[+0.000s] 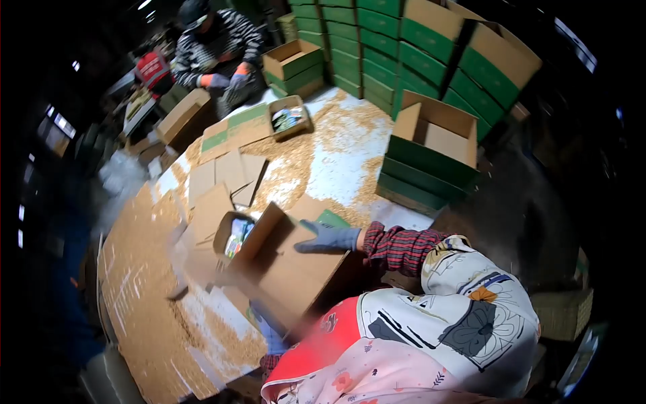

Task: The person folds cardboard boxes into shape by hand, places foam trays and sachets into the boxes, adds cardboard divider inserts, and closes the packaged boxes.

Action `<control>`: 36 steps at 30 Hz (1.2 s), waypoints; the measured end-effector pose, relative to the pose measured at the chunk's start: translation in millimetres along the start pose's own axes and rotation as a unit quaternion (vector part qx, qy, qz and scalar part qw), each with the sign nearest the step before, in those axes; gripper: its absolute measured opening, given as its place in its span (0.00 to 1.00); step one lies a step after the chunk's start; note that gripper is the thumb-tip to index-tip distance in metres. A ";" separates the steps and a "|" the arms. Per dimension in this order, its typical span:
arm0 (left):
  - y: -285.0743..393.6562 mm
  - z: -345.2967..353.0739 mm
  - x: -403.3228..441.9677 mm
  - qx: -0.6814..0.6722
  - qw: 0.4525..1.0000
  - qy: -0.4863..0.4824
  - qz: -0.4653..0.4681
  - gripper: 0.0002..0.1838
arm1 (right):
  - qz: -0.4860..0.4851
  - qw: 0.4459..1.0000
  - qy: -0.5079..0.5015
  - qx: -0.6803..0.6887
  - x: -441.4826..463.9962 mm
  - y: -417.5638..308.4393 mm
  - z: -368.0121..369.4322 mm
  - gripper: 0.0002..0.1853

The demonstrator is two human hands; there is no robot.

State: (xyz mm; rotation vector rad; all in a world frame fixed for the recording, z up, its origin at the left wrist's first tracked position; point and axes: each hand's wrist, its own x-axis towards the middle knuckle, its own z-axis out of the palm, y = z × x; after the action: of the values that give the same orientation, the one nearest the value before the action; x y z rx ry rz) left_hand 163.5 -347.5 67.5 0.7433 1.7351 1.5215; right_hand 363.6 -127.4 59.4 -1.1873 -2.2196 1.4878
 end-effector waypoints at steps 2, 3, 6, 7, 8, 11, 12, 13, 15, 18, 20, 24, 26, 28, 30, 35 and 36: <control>16.1 13.5 2.6 0.060 0.998 -0.009 0.015 0.23 | -0.015 0.999 0.004 0.042 -37.5 -32.2 -10.1 0.57; 26.7 19.2 4.3 0.091 0.995 -0.014 0.024 0.23 | -0.064 0.995 0.039 0.063 -43.5 -23.1 -6.0 0.55; 28.8 38.2 22.9 0.198 0.959 -0.107 0.170 0.22 | -0.110 0.940 0.146 0.288 -82.6 -10.7 -20.8 0.49; 14.4 41.3 40.0 0.270 0.900 -0.142 0.313 0.21 | -0.086 0.927 0.184 0.315 -114.1 -24.8 -50.1 0.47; 0.0 44.4 57.1 0.310 0.827 -0.154 0.443 0.20 | -0.068 0.901 0.211 0.374 -142.4 -27.7 -78.2 0.44; 71.8 141.7 64.9 -0.127 0.910 -0.378 0.115 0.27 | -0.167 0.801 0.440 0.370 -222.7 -38.8 -147.8 0.37; 107.1 177.6 64.1 -0.293 0.854 -0.430 -0.027 0.30 | -0.198 0.793 0.469 0.335 -245.4 -19.2 -171.4 0.35; 128.1 208.7 61.4 -0.243 0.837 -0.479 0.104 0.31 | -0.228 0.730 0.532 0.364 -263.4 -33.8 -178.9 0.30; 127.4 269.4 84.2 -0.138 0.861 -0.471 0.133 0.35 | -0.214 0.663 0.625 0.353 -301.7 43.4 -219.4 0.24; 114.9 348.7 115.1 -0.060 0.831 -0.529 0.161 0.42 | -0.205 0.626 0.746 0.095 -326.5 18.0 -245.4 0.24; 98.6 388.6 117.1 -0.051 0.797 -0.599 0.053 0.44 | -0.195 0.649 0.715 0.172 -322.4 20.6 -253.5 0.25; 69.3 426.6 118.4 0.096 0.804 -0.573 0.128 0.41 | -0.107 0.727 0.610 0.295 -284.1 93.3 -270.6 0.29; -6.2 452.3 155.3 0.104 0.806 -0.533 0.234 0.44 | -0.063 0.764 0.585 0.266 -260.8 132.5 -275.9 0.30; 13.7 427.5 129.7 -0.016 0.841 -0.482 0.246 0.46 | -0.022 0.785 0.530 0.320 -234.0 116.5 -281.4 0.31; 21.3 417.1 122.2 0.131 0.813 -0.366 0.433 0.50 | -0.054 0.798 0.497 0.337 -227.0 130.8 -288.9 0.25; 132.1 402.2 89.5 0.003 0.822 -0.404 0.400 0.54 | -0.081 0.742 0.475 0.467 -244.1 231.1 -252.3 0.31; 138.8 402.7 86.5 0.001 0.834 -0.386 0.395 0.54 | -0.020 0.754 0.494 0.433 -231.7 225.4 -245.6 0.30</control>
State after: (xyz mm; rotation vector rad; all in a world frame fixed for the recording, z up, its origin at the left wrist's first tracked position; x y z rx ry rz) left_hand 434.0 -22.4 167.9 1.9225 0.8164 1.3597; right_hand 767.4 -91.4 38.4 -1.1214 -0.6950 1.1561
